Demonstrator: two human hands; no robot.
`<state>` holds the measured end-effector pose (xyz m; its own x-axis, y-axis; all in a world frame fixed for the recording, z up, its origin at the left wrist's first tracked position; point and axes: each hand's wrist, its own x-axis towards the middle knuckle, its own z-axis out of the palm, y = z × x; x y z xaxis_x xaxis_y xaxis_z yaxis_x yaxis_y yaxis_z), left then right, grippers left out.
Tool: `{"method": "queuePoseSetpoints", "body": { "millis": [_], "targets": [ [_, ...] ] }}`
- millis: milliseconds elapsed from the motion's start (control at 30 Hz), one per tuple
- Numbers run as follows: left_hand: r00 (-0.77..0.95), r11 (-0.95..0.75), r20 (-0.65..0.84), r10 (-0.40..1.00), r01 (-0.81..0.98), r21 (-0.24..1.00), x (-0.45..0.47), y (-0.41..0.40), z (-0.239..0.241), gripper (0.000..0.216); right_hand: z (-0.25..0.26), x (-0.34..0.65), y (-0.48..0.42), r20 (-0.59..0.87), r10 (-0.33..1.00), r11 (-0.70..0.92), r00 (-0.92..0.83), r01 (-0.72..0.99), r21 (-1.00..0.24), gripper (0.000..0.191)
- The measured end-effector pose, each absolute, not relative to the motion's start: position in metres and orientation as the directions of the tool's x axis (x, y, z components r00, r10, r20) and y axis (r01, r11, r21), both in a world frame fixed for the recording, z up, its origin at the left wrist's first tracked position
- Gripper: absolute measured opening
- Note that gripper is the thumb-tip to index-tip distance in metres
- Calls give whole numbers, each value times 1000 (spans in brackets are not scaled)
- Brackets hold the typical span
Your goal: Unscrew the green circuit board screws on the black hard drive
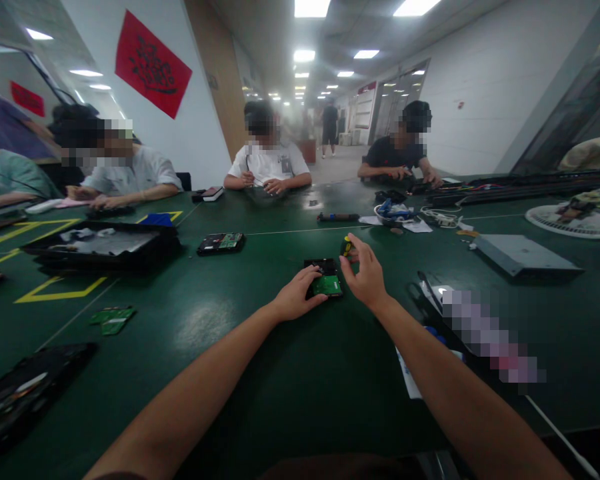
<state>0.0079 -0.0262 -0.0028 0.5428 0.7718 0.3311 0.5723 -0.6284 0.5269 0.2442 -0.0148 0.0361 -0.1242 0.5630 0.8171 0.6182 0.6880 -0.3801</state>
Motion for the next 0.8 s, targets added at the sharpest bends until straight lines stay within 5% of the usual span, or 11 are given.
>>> {"method": "queuePoseSetpoints", "body": {
  "millis": [800],
  "targets": [
    [534,-621,331,778,569,539,8,-26,-3,63,35,245,-14,825,558,682,-90,616,-394,58]
  ]
}}
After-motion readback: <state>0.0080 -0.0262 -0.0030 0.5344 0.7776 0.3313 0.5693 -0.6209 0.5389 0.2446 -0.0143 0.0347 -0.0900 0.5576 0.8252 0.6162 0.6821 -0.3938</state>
